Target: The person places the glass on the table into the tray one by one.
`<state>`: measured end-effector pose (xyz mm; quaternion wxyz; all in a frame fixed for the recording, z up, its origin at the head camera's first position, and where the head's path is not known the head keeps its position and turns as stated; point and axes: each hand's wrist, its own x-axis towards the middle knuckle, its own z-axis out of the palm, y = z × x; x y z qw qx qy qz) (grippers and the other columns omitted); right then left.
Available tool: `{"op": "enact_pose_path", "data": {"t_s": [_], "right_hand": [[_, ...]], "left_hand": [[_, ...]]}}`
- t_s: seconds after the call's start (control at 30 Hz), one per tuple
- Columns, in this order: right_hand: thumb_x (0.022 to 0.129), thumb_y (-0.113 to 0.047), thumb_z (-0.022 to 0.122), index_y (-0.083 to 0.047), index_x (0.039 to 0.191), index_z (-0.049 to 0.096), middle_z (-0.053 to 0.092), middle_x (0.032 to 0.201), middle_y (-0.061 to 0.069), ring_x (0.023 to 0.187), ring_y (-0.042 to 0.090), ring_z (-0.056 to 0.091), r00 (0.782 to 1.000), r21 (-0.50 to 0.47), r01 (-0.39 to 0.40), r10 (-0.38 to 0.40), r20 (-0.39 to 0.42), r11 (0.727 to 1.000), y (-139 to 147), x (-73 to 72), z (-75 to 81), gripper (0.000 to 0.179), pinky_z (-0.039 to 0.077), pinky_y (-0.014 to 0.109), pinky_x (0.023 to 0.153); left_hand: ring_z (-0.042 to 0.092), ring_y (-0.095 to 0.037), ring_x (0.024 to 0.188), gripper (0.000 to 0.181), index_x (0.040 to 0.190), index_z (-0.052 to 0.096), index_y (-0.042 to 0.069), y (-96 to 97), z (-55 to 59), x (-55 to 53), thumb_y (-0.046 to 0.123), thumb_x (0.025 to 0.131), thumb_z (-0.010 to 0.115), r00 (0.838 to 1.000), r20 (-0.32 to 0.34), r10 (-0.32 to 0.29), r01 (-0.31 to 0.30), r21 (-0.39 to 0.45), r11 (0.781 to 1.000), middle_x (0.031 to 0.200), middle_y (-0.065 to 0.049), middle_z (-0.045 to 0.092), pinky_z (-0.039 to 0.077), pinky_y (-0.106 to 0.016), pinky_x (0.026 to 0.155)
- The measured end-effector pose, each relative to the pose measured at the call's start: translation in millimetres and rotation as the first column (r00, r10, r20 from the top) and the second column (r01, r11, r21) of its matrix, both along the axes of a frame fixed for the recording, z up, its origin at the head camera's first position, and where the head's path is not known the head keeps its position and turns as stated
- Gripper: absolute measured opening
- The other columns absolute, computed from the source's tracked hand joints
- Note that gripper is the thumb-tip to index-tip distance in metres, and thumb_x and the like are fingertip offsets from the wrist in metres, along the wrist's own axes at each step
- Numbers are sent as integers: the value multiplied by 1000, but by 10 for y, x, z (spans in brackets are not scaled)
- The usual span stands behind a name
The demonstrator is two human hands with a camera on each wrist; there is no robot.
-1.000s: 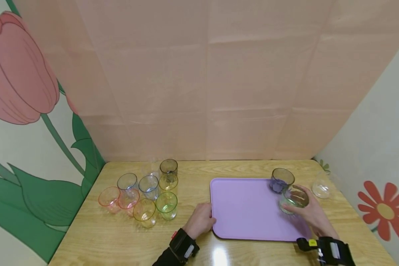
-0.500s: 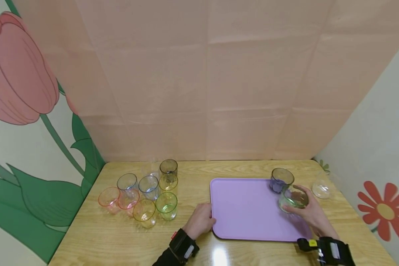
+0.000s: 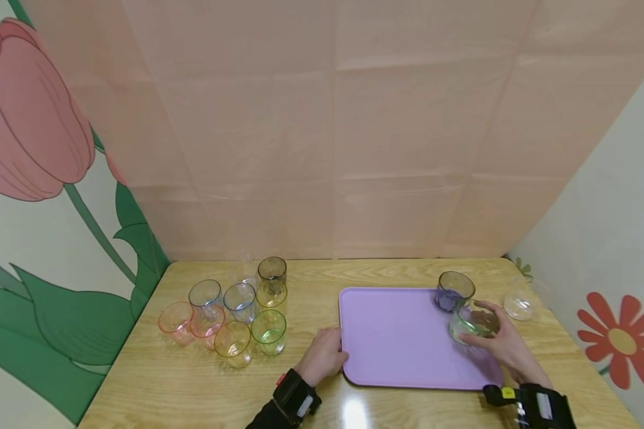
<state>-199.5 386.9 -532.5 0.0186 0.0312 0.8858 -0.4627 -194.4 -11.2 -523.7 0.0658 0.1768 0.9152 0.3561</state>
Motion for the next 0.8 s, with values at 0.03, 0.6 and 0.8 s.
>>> {"op": "enact_pose_path", "data": {"t_s": [0.03, 0.6, 0.8], "right_hand": [[80, -31, 82, -4, 153, 16, 39, 144, 34, 126, 46, 45, 1000, 1, 0, 0, 9, 1000, 3, 0, 4, 102, 46, 15, 78], [77, -39, 83, -6, 154, 14, 37, 146, 33, 129, 48, 41, 999, 41, 12, -13, 46, 999, 7, -7, 14, 109, 46, 27, 84], [80, -34, 81, -7, 155, 10, 34, 146, 35, 128, 50, 40, 999, 30, 3, -4, 32, 1000, 17, 9, 23, 107, 51, 35, 86]], "left_hand": [[45, -7, 56, 15, 75, 58, 6, -1, 2, 2, -2, 78, 70, 1000, -3, 0, 0, 1, 1000, 63, 6, 47, 37, -20, 45], [45, -6, 55, 18, 71, 57, 8, -9, 16, 18, -6, 75, 68, 999, -47, -26, 26, 8, 1000, 63, 6, 47, 36, -20, 45], [44, -5, 54, 22, 68, 55, 11, -5, 7, 1, -5, 76, 69, 999, -44, -25, 25, 4, 1000, 63, 7, 47, 36, -19, 44]]}}
